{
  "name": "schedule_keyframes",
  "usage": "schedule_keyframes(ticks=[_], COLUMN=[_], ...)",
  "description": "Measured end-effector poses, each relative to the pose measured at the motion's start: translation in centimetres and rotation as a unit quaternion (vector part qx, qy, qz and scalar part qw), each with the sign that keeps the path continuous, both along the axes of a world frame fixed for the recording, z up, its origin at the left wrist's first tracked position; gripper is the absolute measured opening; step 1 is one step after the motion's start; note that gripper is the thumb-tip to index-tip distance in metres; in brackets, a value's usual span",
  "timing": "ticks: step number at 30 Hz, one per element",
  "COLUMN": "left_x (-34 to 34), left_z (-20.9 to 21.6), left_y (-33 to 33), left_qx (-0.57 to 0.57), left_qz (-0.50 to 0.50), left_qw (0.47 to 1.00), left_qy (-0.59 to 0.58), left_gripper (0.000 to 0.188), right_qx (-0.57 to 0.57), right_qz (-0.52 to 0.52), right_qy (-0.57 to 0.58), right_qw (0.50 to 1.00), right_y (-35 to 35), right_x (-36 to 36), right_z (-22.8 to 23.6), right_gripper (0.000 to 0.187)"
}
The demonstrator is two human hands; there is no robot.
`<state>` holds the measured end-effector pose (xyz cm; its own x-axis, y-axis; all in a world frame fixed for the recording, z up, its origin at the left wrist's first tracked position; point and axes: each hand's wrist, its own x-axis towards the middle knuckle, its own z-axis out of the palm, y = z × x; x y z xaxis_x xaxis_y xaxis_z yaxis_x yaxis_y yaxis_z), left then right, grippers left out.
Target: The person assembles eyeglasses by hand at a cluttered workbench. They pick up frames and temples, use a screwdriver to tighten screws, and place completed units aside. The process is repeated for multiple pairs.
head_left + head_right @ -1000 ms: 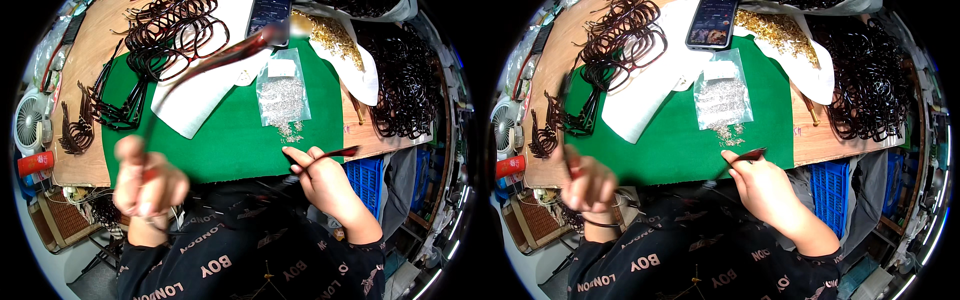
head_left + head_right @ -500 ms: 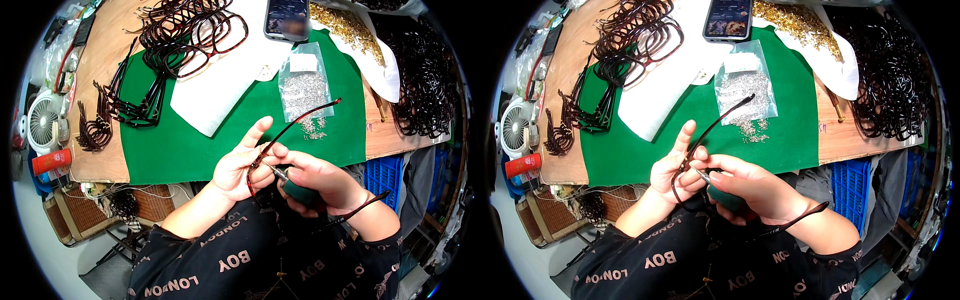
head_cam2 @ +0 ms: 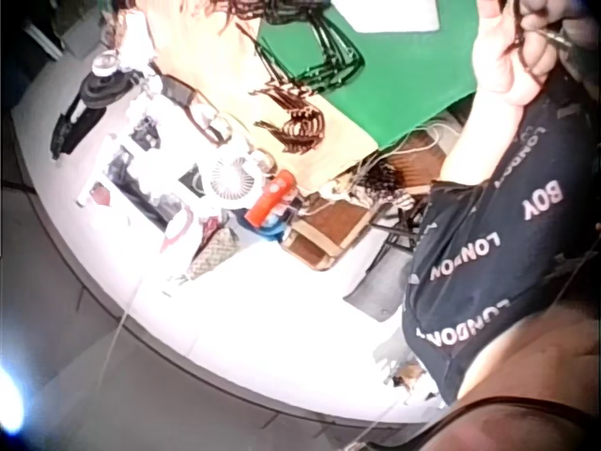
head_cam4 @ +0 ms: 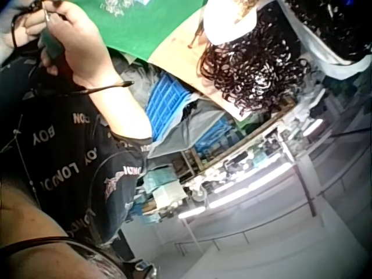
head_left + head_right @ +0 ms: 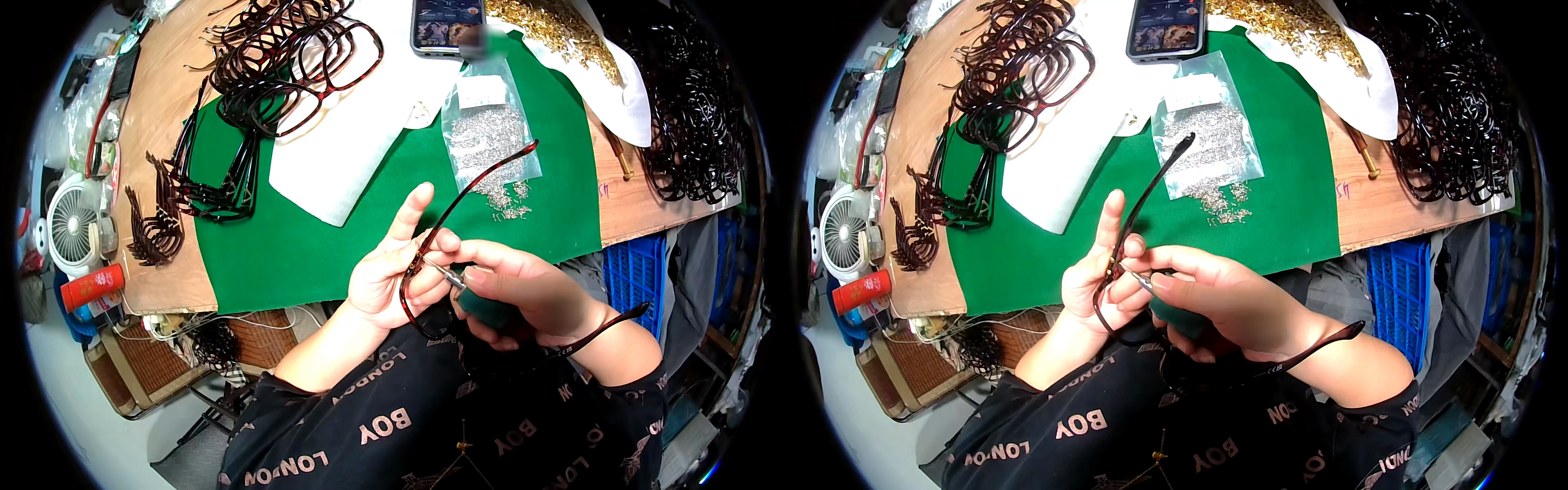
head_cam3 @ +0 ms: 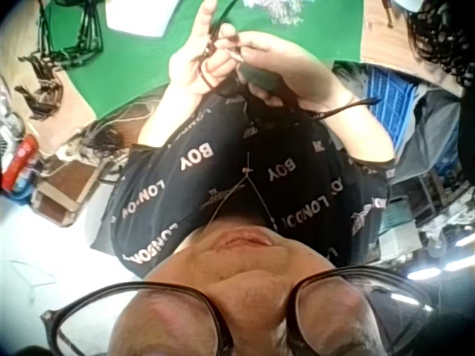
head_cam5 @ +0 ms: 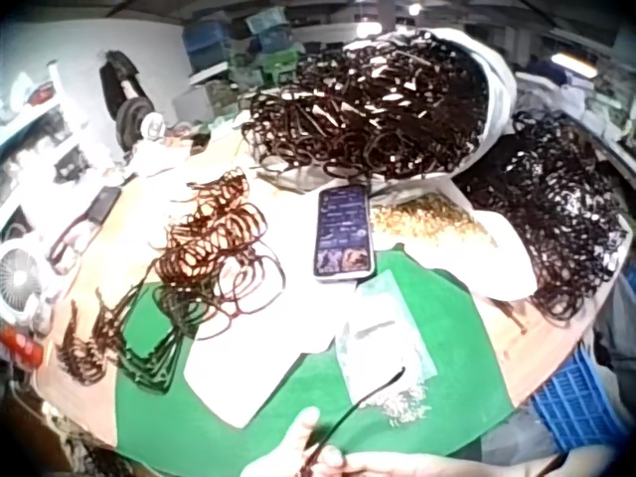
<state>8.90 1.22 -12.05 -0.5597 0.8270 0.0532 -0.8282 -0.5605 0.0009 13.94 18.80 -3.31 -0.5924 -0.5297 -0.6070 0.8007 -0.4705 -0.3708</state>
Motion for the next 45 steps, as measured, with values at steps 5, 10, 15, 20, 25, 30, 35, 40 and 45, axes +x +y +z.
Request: schedule_keyframes(ticks=[5,10,15,20,25,30,35,40,45], left_x=[-0.1,-0.1,0.1,0.2,-2.7,-7.2,-4.4,-1.9,-0.8], left_z=[0.0,0.1,0.2,0.4,3.2,5.0,9.0,8.1,8.6], left_y=[-0.3,-0.6,-1.7,-1.4,-5.4,-12.2,-5.6,-1.0,-2.4], left_qx=[0.015,-0.020,-0.109,-0.151,-0.166,-0.379,-0.730,-0.631,-0.572], left_qz=[-0.003,-0.028,-0.041,-0.002,0.097,0.221,0.334,0.059,0.010], left_qw=[1.000,0.999,0.993,0.984,0.961,0.843,0.134,0.221,0.201], left_qy=[0.004,0.017,0.029,0.094,0.200,0.311,0.580,0.742,0.795], left_gripper=[0.056,0.055,0.051,0.052,0.047,0.045,0.040,0.028,0.018], right_qx=[0.001,-0.042,-0.038,-0.004,0.480,0.701,0.689,0.654,0.663], right_qz=[-0.006,-0.006,-0.026,0.011,0.038,0.134,0.154,0.165,0.035], right_qy=[-0.005,0.014,0.055,0.094,0.471,0.349,0.400,0.368,0.425], right_qw=[1.000,0.999,0.997,0.995,0.740,0.607,0.584,0.640,0.616], right_y=[-0.4,0.1,-0.3,0.4,3.1,3.3,1.8,1.8,2.9], right_x=[0.0,0.3,1.1,1.0,2.7,3.3,1.0,1.8,2.7], right_z=[0.1,-0.5,-1.5,-1.8,-2.4,-1.3,-1.5,-0.9,-2.1], right_gripper=[0.038,0.034,0.027,0.030,0.028,0.027,0.025,0.029,0.025])
